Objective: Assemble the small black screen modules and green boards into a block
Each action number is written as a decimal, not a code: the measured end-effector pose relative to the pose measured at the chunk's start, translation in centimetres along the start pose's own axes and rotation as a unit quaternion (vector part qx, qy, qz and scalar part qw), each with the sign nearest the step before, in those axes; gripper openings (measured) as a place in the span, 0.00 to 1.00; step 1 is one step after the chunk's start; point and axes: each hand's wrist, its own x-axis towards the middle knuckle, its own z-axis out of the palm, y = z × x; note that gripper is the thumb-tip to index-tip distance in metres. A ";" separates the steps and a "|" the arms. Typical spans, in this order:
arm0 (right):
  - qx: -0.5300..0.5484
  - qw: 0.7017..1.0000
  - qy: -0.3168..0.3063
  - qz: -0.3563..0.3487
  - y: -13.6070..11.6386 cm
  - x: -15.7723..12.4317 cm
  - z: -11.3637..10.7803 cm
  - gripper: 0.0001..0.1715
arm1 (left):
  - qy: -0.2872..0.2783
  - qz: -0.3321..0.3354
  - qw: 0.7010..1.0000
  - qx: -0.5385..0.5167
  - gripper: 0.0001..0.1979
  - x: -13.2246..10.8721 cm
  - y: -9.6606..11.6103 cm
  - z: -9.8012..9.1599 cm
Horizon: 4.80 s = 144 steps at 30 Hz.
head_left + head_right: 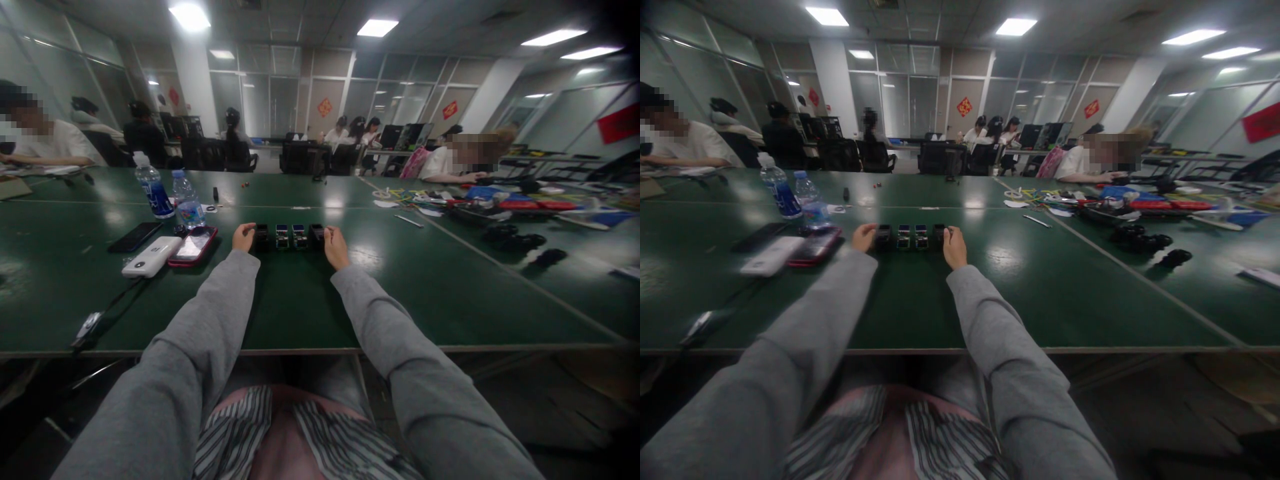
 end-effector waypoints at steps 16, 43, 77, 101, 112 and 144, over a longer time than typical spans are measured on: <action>-0.041 0.992 0.119 0.002 -1.1 0.2 -1.3 0.23 | 0.046 -0.014 0.996 -0.079 0.08 -0.4 0.8 0.0; -0.057 0.993 0.100 -0.029 -0.6 0.3 -1.0 0.14 | 0.102 0.001 0.992 -0.075 0.16 -0.9 1.6 -0.9; -0.125 0.987 -0.076 -0.061 -1.1 -0.9 -0.5 0.25 | 0.100 -0.040 0.988 -0.112 0.09 -3.6 6.5 -1.9; -0.121 0.985 -0.124 -0.018 -1.4 -1.1 -0.7 0.30 | 0.098 -0.033 0.988 -0.118 0.10 -3.0 5.8 -1.5; -0.119 0.987 -0.097 -0.043 -0.9 -0.9 -0.1 0.26 | 0.099 -0.035 0.987 -0.118 0.11 -3.2 6.0 -1.4; -0.100 0.992 -0.075 -0.021 -0.6 -0.7 -0.2 0.27 | 0.084 -0.043 0.988 -0.121 0.11 -3.2 6.3 -1.4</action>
